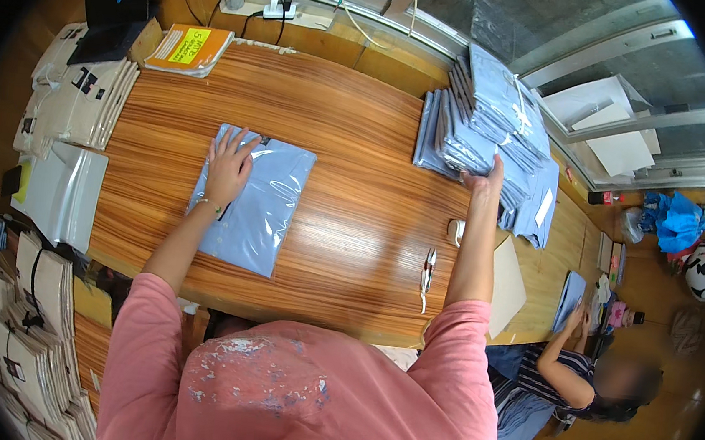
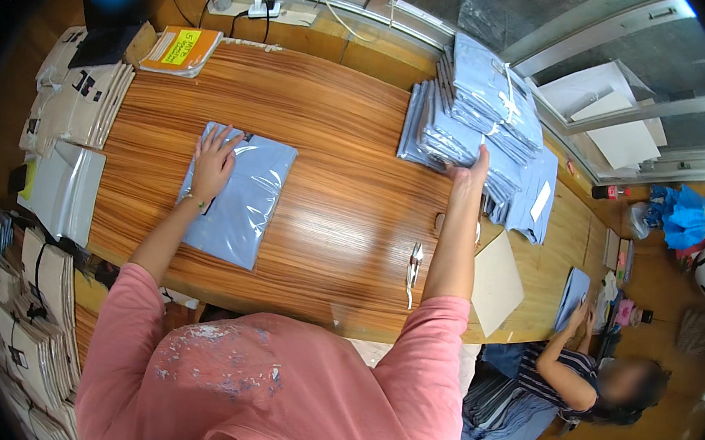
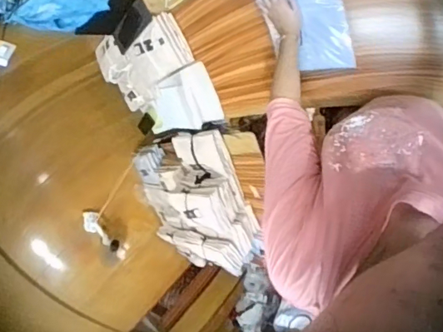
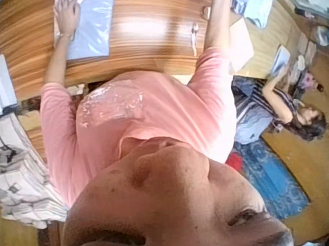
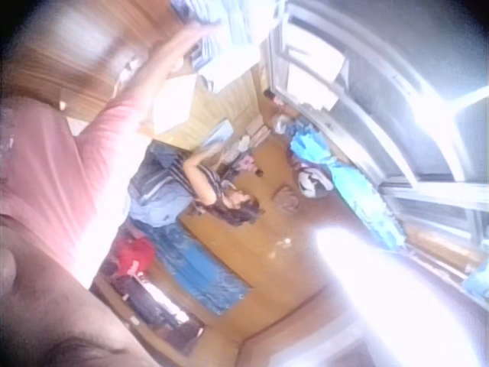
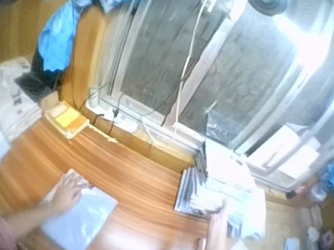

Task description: The person packs folded shirts into plastic bags, stacks them, and secures the stack with a white ribbon tied into a knot. The person also writes in a notebook and moves the stack to the floor.

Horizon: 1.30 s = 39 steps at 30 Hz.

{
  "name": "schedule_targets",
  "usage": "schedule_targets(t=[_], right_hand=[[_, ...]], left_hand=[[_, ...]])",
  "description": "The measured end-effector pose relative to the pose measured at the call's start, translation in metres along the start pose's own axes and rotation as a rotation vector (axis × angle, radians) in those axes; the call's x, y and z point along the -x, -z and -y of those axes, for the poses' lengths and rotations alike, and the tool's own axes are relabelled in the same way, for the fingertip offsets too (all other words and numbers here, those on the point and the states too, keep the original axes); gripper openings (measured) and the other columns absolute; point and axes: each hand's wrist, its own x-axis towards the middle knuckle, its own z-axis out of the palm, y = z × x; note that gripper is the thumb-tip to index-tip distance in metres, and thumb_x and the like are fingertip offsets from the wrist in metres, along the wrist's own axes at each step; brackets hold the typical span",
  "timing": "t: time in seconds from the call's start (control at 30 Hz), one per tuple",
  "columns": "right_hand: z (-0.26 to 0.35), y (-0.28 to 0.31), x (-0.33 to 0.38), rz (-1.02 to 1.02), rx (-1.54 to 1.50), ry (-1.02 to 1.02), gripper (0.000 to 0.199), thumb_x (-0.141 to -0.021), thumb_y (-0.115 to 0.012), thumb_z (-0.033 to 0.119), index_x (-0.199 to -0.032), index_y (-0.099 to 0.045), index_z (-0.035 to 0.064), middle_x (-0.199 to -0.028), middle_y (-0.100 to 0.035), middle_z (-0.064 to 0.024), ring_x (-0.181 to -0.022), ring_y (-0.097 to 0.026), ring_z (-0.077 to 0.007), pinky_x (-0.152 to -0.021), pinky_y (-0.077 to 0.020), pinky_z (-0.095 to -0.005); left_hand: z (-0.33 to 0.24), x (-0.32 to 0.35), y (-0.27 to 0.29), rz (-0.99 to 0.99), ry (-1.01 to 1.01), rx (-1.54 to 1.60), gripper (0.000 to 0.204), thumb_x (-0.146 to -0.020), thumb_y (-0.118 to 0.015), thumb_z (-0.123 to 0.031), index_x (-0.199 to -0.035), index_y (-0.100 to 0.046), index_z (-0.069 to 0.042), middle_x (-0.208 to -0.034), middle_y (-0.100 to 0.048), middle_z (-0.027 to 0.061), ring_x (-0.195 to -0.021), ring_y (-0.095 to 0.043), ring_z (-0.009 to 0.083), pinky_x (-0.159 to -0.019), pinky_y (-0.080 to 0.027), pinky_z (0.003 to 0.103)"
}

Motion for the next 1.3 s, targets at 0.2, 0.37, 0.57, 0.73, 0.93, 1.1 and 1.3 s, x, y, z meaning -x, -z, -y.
schedule_targets(t=[0.2,0.37,0.57,0.73,0.93,1.1,1.3], right_hand=[[-0.052,0.039,0.084,0.04,-0.053,-0.039,0.042,-0.083,-0.061,0.027,-0.119,-0.05,0.0062,-0.119,-0.055,-0.0144,-0.109,-0.053,-0.0328,-0.087,-0.0472,-0.0548],[-0.113,0.067,0.164,0.072,-0.021,-0.072,0.045,-0.082,-0.066,0.02,-0.118,-0.046,0.003,-0.116,-0.053,-0.016,-0.105,-0.054,-0.031,-0.084,-0.0516,-0.0501],[-0.175,0.074,0.198,0.284,0.233,-0.191,0.049,-0.085,-0.064,0.025,-0.121,-0.042,-0.0001,-0.123,-0.048,-0.0158,-0.105,-0.053,-0.031,-0.083,-0.0522,-0.0475],[-0.122,0.126,0.166,0.545,1.009,-0.345,0.055,-0.091,-0.046,0.051,-0.097,-0.062,-0.0007,-0.089,-0.066,-0.0134,-0.079,-0.064,-0.0192,-0.069,-0.0538,-0.0315],[-0.052,0.143,0.144,0.31,1.281,-0.068,0.055,-0.089,-0.05,0.049,-0.073,-0.064,-0.0005,-0.063,-0.063,-0.0084,-0.057,-0.062,-0.0151,-0.054,-0.0504,-0.0272],[-0.006,0.158,0.103,0.041,1.584,0.645,0.042,-0.083,-0.064,0.036,-0.099,-0.057,-0.003,-0.07,-0.059,-0.0088,-0.061,-0.055,-0.0148,-0.053,-0.0433,-0.0276],[-0.013,0.14,0.088,0.113,1.137,0.598,0.055,-0.081,-0.069,0.029,-0.122,-0.045,0.0015,-0.085,-0.053,-0.0072,-0.066,-0.05,-0.0114,-0.056,-0.0416,-0.0251]], left_hand=[[0.002,0.003,0.003,0.021,-0.015,-0.037,0.041,-0.086,-0.05,-0.015,-0.127,-0.051,-0.018,-0.14,-0.038,0.0098,-0.132,-0.027,0.032,-0.107,-0.017,0.056],[-0.016,-0.002,0.009,0.019,-0.206,-0.402,0.049,-0.087,-0.053,-0.019,-0.135,-0.04,-0.016,-0.143,-0.03,0.0153,-0.133,-0.023,0.0349,-0.107,-0.016,0.055],[-0.124,-0.055,-0.02,0.291,0.434,1.273,0.071,-0.079,-0.067,-0.028,-0.137,-0.032,-0.006,-0.14,-0.029,0.0214,-0.13,-0.027,0.0371,-0.108,-0.024,0.039],[-0.124,-0.065,-0.033,0.245,0.193,0.763,0.083,-0.069,-0.076,-0.022,-0.137,-0.031,-0.005,-0.138,-0.027,0.0248,-0.128,-0.029,0.0386,-0.106,-0.028,0.041],[-0.181,-0.061,-0.008,0.146,-0.237,0.26,0.073,-0.073,-0.072,-0.022,-0.136,-0.036,-0.01,-0.14,-0.025,0.0238,-0.128,-0.027,0.0408,-0.106,-0.024,0.051],[-0.25,-0.068,-0.033,0.359,-0.463,0.391,0.078,-0.076,-0.07,-0.033,-0.14,-0.029,-0.016,-0.143,-0.018,0.0266,-0.132,-0.02,0.0441,-0.108,-0.02,0.051],[-0.267,-0.091,-0.069,0.386,-0.441,0.394,0.096,-0.072,-0.073,-0.037,-0.143,-0.016,-0.009,-0.136,-0.024,0.0356,-0.128,-0.025,0.0495,-0.106,-0.022,0.053]])
